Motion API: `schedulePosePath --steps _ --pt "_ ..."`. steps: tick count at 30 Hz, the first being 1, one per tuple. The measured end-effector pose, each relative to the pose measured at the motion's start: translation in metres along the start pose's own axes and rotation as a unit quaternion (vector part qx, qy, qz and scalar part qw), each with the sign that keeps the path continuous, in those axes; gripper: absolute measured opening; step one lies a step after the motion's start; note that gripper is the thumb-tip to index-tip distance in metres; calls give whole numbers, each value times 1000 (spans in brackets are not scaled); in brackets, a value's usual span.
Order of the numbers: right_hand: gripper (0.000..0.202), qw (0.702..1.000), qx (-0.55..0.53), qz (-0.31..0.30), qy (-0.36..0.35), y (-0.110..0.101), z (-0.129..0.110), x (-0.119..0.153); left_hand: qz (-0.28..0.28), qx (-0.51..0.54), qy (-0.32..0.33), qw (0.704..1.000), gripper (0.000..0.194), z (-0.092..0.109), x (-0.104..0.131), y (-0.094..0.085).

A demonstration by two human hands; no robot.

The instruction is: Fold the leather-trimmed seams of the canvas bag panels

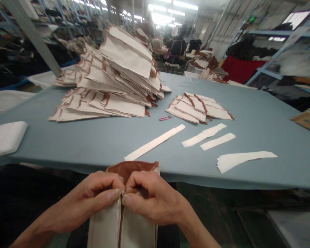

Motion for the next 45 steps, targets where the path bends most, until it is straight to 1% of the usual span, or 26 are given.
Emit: schedulePosePath --steps 3,4,6,8,12,15,19,24,26,28,30,33,38,42,45 --pt "18 986 136 61 -71 0 -13 0 20 -47 9 999 34 5 6 -1" --pt "16 979 163 76 -94 0 -15 0 24 -57 10 998 34 7 7 -1" --pt "15 971 187 92 -118 2 -18 0 31 -66 9 997 34 8 10 -1" --pt "15 970 185 98 -126 3 -16 1 38 -68 1 997 30 8 10 0" --pt "15 972 182 99 -112 6 -12 1 68 -61 -1 996 20 7 8 3" --pt "16 972 187 101 -104 7 -10 -1 84 -65 -6 994 21 6 6 4" --pt "17 973 182 105 -92 8 -7 -1 83 -51 -29 995 23 4 4 4" --pt "18 966 208 102 -116 8 -14 1 89 15 -34 995 19 3 4 5" --pt "19 962 226 94 -123 7 -18 1 97 24 -40 994 20 2 4 6" --pt "19 960 235 83 -124 6 -21 0 113 2 -38 993 21 1 5 5" --pt "17 961 236 77 -122 5 -22 0 125 -41 -26 991 21 1 6 4" --pt "16 956 254 77 -124 3 -23 1 129 -91 -3 987 21 1 6 3" --pt "14 934 299 85 -176 3 -29 2 128 -110 33 985 24 5 8 2" --pt "16 935 284 86 -195 5 -33 2 131 -140 42 981 25 7 12 2" --pt "17 933 292 87 -191 6 -35 1 136 -147 48 979 24 5 14 2"
Point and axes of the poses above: each hand's wrist, its own x-axis away from the middle knuckle, its own y-axis out of the palm, z = x × y, the point moved 2 cm from there along -x, towards the middle knuckle, and after that the axes turned 2 degrees about -y, right-handed, at the moved point
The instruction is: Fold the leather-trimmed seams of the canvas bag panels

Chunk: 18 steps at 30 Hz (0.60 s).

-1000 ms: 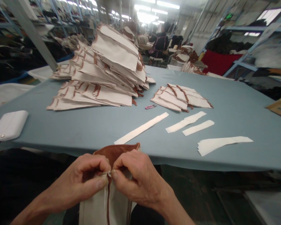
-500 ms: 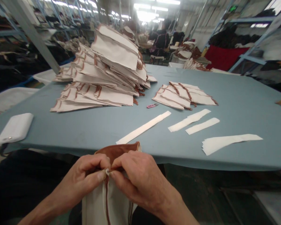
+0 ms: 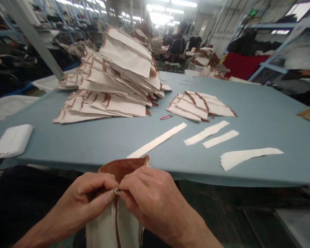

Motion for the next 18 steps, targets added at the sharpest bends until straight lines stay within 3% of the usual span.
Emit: schedulePosePath --steps 5,12,15,18 --pt "24 997 77 -26 6 0 -6 -5 6 5 2 1000 23 -4 -1 -1" --pt "31 975 217 -23 -37 11 -8 -9 -10 5 -26 1000 27 -9 1 -2" --pt "22 990 137 -30 1 10 -1 -10 -28 44 -49 997 28 -10 2 -4" --pt "14 983 -76 -103 133 9 8 -13 -61 87 -76 991 28 -11 4 -5"
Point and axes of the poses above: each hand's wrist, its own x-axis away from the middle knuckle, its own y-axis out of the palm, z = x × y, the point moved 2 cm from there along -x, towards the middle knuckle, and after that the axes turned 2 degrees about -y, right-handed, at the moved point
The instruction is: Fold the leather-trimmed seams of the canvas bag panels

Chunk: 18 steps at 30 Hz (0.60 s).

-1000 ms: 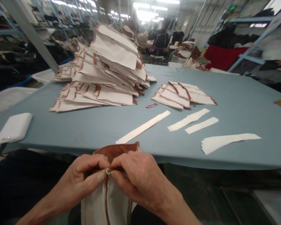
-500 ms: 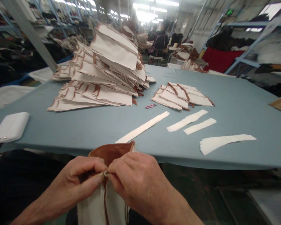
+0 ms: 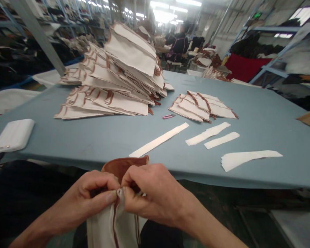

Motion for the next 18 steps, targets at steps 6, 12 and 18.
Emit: schedulePosePath --steps 6,12,18 --pt "12 976 -156 -100 117 -2 5 -8 -4 8 14 1000 23 1 -1 -3" --pt "16 995 -12 -67 69 -5 1 -7 30 -120 66 990 23 3 -6 -4" --pt "17 990 133 -49 15 -3 -1 -7 67 -251 77 963 17 12 -6 -4"
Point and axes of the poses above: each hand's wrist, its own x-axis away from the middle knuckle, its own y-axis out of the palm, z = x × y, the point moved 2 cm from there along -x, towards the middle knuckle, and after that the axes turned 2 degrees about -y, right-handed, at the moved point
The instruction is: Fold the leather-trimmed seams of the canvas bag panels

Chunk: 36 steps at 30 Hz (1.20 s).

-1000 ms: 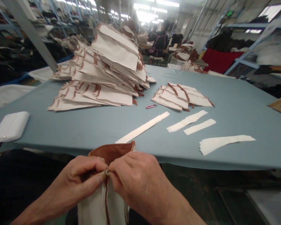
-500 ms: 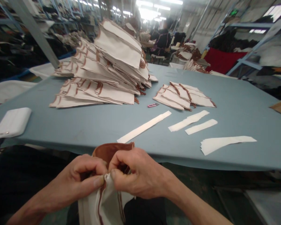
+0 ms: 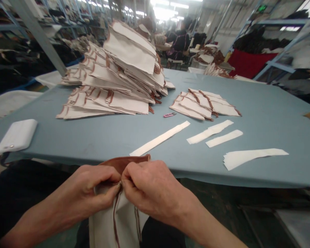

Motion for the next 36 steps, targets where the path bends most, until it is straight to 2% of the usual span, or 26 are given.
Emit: schedulePosePath --steps 3,6,9,17,22,25,27,29,31,33,36 --pt "20 1000 20 22 -7 0 -2 0 -1 0 -11 1000 19 2 -2 -1" --pt "13 995 -84 43 27 2 -1 4 -12 74 -35 997 23 1 -3 0" --pt "10 983 -164 59 59 8 2 9 -30 105 -46 993 22 -1 -2 1" --pt "15 982 -180 46 30 5 2 9 -79 119 -20 990 21 1 1 -5" --pt "12 967 -234 74 64 11 -3 9 -94 194 -49 975 23 2 3 -6" --pt "10 942 -316 85 69 22 -3 11 -80 304 -69 947 28 -6 10 9" --pt "10 928 -352 101 63 28 -3 12 -67 419 -85 901 37 -14 16 27" --pt "11 926 -355 116 56 31 -3 13 -49 516 -94 850 47 -22 21 43" --pt "12 934 -331 123 51 30 -2 13 -40 544 -94 833 49 -27 24 52" --pt "12 945 -303 117 47 28 -1 13 -47 504 -93 857 45 -27 23 48" --pt "11 959 -262 96 37 26 0 13 -57 339 -79 936 30 -20 18 24"
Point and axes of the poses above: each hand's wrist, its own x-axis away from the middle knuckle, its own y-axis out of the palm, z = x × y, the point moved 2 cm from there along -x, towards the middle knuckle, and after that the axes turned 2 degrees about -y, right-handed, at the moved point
